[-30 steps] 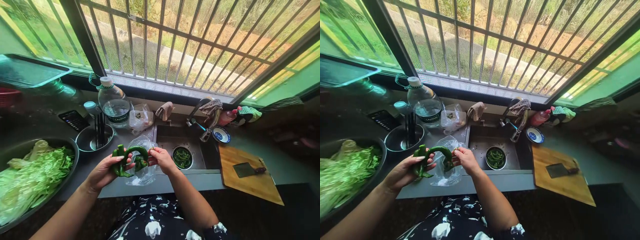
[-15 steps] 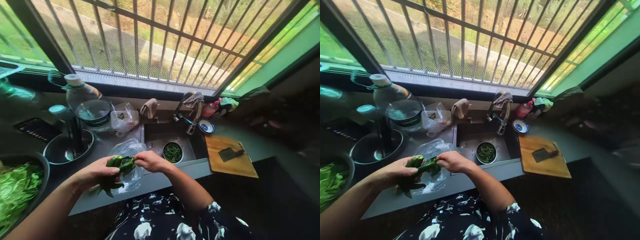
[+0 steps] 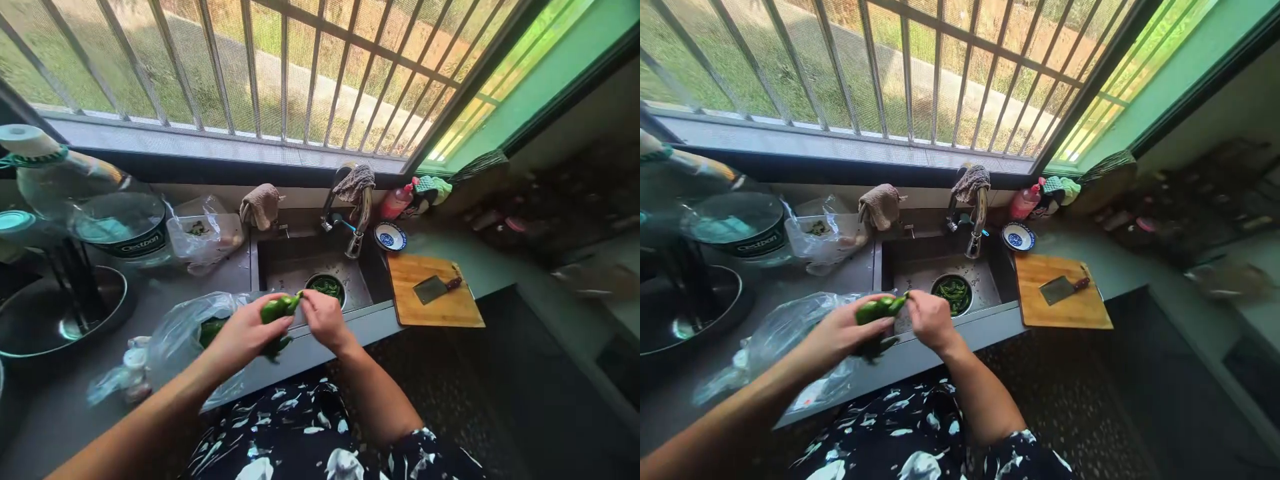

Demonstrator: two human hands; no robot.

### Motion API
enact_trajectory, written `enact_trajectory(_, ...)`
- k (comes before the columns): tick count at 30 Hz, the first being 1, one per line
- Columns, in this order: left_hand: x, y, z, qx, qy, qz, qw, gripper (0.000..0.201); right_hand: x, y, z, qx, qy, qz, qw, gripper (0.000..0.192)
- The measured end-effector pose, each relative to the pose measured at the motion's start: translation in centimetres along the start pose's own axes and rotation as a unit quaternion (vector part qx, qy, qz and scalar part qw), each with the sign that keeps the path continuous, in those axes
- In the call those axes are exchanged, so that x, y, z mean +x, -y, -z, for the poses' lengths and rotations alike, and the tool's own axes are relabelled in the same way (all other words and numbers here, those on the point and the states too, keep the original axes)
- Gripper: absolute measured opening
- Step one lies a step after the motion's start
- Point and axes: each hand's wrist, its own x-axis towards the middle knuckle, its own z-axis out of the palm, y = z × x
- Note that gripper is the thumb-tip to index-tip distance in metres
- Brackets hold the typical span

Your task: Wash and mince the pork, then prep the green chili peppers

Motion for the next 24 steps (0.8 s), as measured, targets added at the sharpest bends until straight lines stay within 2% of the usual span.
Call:
enact_trajectory(2, 4.0, 1.0, -3.6, 0.121, -0.026, -0.044, 0.991, 0.044, -0.3, -3.9, 1.1, -0.025, -0.082, -0.123, 0.989, 0.029)
enact_trajectory(4, 8.5, 2.2, -6.6, 0.231, -0.02, -0.049, 0.971, 0.042, -0.8, -7.7, 1.9, -0.02, -0.124, -0.221, 0.967, 0.031)
enact_trajectory(7, 13.7, 3.1, -9.6, 0.307, 0.005, -0.033, 0.951, 0.054, -2.2, -12.0, 2.8, 0.039, -0.129, -0.277, 0.952, 0.033)
enact_trajectory(9, 14.5, 2.6, -9.9, 0.295, 0.019, -0.01, 0.955, 0.058, -3.2, -13.4, 3.0, 0.071, -0.13, -0.282, 0.948, 0.034)
enact_trajectory(10, 13.8, 2.0, -9.4, 0.271, 0.023, -0.006, 0.962, 0.058, -3.6, -13.8, 3.1, 0.084, -0.133, -0.283, 0.946, 0.034)
enact_trajectory(12, 10.4, 0.6, -7.1, 0.196, 0.036, -0.014, 0.98, 0.051, -4.0, -14.2, 3.0, 0.117, -0.133, -0.289, 0.941, 0.035)
enact_trajectory(13, 8.1, -0.1, -5.3, 0.142, 0.054, -0.028, 0.988, 0.047, -3.9, -14.2, 2.8, 0.14, -0.127, -0.293, 0.937, 0.034)
enact_trajectory(15, 3.0, -1.1, -1.0, 0.074, 0.107, 0.001, 0.991, 0.035, -3.4, -13.7, 2.3, 0.2, -0.1, -0.3, 0.927, 0.033)
enact_trajectory(17, -1.1, -0.8, 3.5, 0.048, 0.067, 0.048, 0.995, 0.02, -2.3, -12.2, 1.6, 0.264, -0.062, -0.296, 0.916, 0.033)
enact_trajectory(18, -2.4, -0.1, 5.5, 0.043, 0.008, 0.066, 0.997, 0.017, -1.7, -10.9, 1.2, 0.292, -0.042, -0.288, 0.911, 0.033)
enact_trajectory(20, -3.1, 2.5, 8.3, 0.051, -0.104, 0.097, 0.988, 0.014, -0.7, -7.0, 0.1, 0.342, 0.005, -0.256, 0.904, 0.033)
enact_trajectory(21, -2.7, 4.2, 9.2, 0.064, -0.139, 0.113, 0.982, 0.013, -0.4, -4.6, -0.5, 0.361, 0.035, -0.228, 0.904, 0.031)
enact_trajectory(22, -1.8, 6.0, 9.6, 0.073, -0.154, 0.113, 0.979, 0.01, -0.1, -2.0, -1.2, 0.375, 0.073, -0.19, 0.904, 0.029)
enact_trajectory(24, 0.6, 9.4, 9.7, 0.035, -0.145, 0.09, 0.985, 0.015, -0.1, 2.9, -3.1, 0.365, 0.168, -0.08, 0.912, 0.025)
